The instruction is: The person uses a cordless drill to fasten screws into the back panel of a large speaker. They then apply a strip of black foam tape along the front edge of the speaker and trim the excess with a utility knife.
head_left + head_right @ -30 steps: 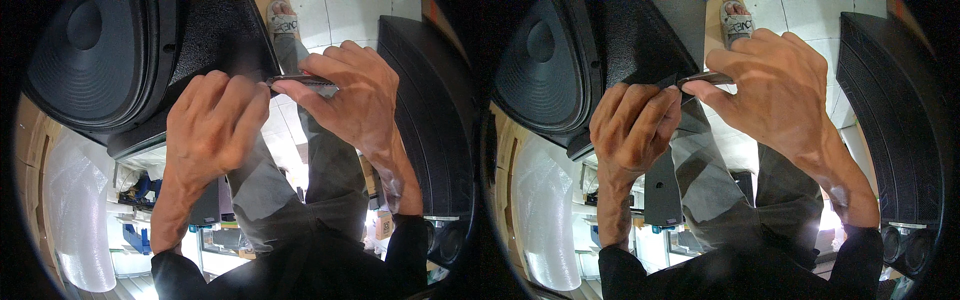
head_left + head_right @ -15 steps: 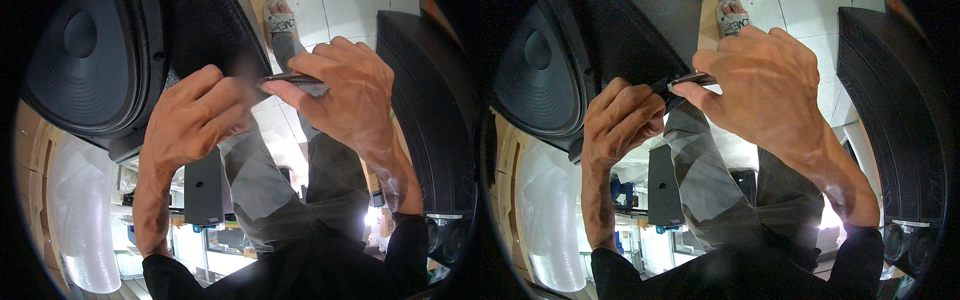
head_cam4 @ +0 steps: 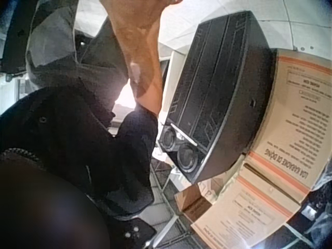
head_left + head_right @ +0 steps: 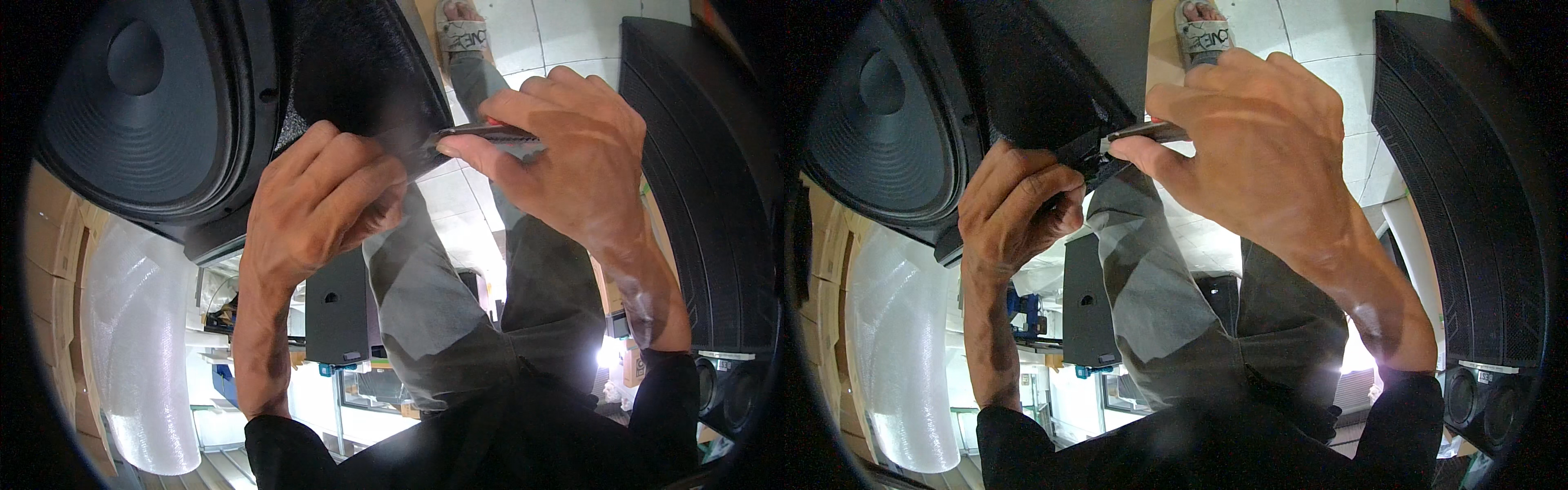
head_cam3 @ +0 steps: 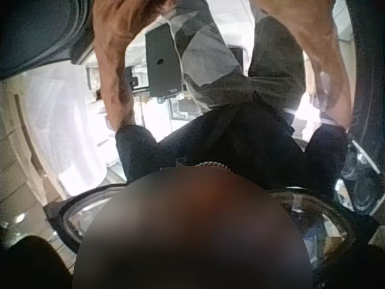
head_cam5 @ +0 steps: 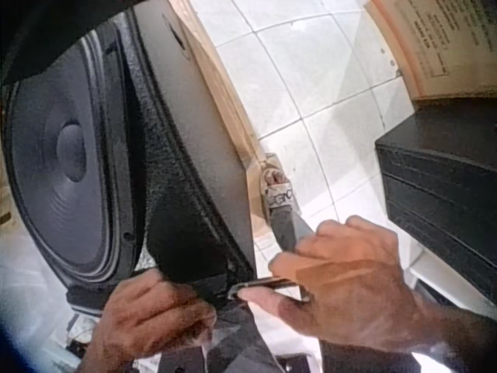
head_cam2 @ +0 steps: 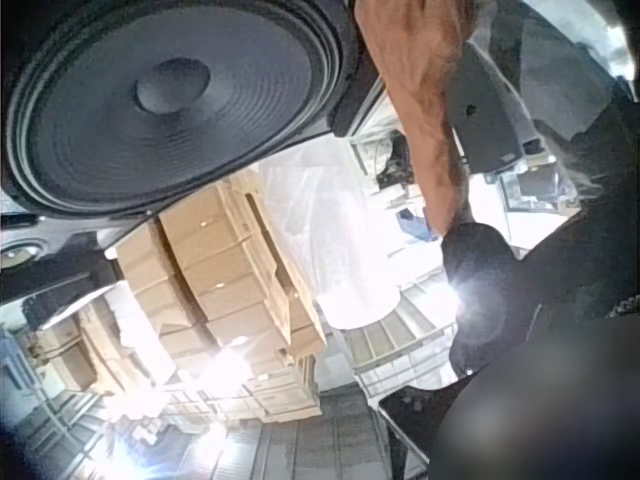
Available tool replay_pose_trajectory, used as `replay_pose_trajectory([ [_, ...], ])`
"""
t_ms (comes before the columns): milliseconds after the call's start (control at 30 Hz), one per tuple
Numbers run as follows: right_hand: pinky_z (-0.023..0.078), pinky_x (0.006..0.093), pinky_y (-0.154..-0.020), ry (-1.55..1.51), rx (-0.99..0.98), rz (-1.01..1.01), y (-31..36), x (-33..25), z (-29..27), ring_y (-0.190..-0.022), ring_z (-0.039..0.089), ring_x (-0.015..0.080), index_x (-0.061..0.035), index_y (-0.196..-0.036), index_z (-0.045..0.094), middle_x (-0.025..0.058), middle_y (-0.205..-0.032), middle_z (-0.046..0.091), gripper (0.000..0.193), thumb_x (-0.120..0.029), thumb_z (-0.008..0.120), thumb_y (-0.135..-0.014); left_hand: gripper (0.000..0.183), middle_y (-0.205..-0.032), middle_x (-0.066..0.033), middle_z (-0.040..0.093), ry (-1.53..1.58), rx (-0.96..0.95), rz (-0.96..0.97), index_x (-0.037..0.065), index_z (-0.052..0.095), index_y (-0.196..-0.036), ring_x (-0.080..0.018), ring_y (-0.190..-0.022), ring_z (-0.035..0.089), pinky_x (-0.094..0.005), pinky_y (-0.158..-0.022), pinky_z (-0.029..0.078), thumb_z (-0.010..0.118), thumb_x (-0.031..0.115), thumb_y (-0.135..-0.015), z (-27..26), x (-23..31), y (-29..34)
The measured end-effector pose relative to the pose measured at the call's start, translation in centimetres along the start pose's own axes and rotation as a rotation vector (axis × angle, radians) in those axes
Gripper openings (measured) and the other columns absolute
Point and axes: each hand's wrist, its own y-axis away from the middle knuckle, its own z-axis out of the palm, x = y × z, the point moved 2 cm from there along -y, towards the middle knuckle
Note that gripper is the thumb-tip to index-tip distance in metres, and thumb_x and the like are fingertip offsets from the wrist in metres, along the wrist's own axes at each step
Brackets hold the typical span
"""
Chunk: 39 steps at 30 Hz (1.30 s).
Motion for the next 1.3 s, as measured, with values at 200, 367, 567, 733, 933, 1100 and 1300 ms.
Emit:
replay_pose_trajectory([
  [200,0.045,0.0323,-0.055,0.019,0.056,-0.118,-0.6,1.3,-0.8,-0.063,0.061,0.015,-0.0094,-0.081,0.076,0.005,-0.07,0.07,0.029,-0.034,0.089,-0.074,0.031,-0.091,-0.0015,0.066,-0.037,-0.03,-0.02,0.012,0.072,-0.099,-0.0176,-0.081,0.06,-0.0297,-0.063,0.052,0.082,0.01,-0.07,0.0,0.6,-0.3],
  [367,0.044,0.031,-0.054,-0.143,-0.072,-0.077,-0.2,1.9,-0.6,-0.063,0.062,0.0155,-0.0077,-0.08,0.075,0.0068,-0.071,0.07,0.03,-0.032,0.09,-0.073,0.029,-0.097,-0.0016,0.068,-0.108,-0.031,0.045,0.012,0.075,-0.098,-0.0181,-0.083,0.06,-0.0301,-0.066,0.053,0.081,0.012,-0.07,0.2,0.8,-0.2],
  [567,0.044,0.0285,-0.055,-0.182,-0.043,-0.112,-0.4,1.5,0.5,-0.062,0.062,0.0159,-0.0074,-0.079,0.075,0.0064,-0.069,0.068,0.036,-0.04,0.089,-0.072,0.034,-0.098,0.0,0.069,-0.07,-0.025,0.005,0.014,0.077,-0.102,-0.0176,-0.081,0.058,-0.0294,-0.065,0.053,0.079,0.008,-0.069,0.1,0.6,0.4],
  [733,0.045,0.0288,-0.057,-0.014,-0.093,-0.048,-1.6,2.4,-0.3,-0.062,0.061,0.0145,-0.0088,-0.079,0.076,0.0046,-0.068,0.068,0.039,-0.045,0.09,-0.07,0.035,-0.096,0.0006,0.068,-0.072,0.04,0.001,0.016,0.077,-0.102,-0.0174,-0.077,0.057,-0.0288,-0.061,0.052,0.078,0.004,-0.069,0.3,0.5,0.9],
  [933,0.046,0.0301,-0.058,0.029,-0.118,-0.264,-3.0,0.9,-0.3,-0.063,0.061,0.0139,-0.0104,-0.079,0.075,0.0025,-0.069,0.068,0.04,-0.046,0.089,-0.069,0.035,-0.095,0.0016,0.069,-0.075,0.077,-0.043,0.017,0.077,-0.101,-0.0174,-0.076,0.058,-0.0291,-0.062,0.05,0.077,0.003,-0.069,0.2,0.6,1.4],
  [1100,0.045,0.0306,-0.059,0.008,-0.135,-0.229,-3.3,0.7,0.2,-0.062,0.06,0.015,-0.0101,-0.08,0.076,0.0024,-0.07,0.067,0.04,-0.047,0.089,-0.07,0.035,-0.095,0.0037,0.069,-0.093,0.073,-0.069,0.019,0.077,-0.099,-0.0174,-0.078,0.058,-0.0296,-0.062,0.048,0.076,0.002,-0.068,0.0,0.6,1.9],
  [1300,0.046,0.0297,-0.059,-0.174,-0.162,0.077,-2.6,2.3,0.1,-0.063,0.062,0.0145,-0.007,-0.083,0.077,0.005,-0.071,0.068,0.043,-0.049,0.085,-0.076,0.041,-0.096,0.005,0.068,-0.09,0.055,-0.096,0.022,0.076,-0.1,-0.0177,-0.081,0.058,-0.0303,-0.066,0.049,0.076,-0.002,-0.067,-0.8,0.2,3.1],
])
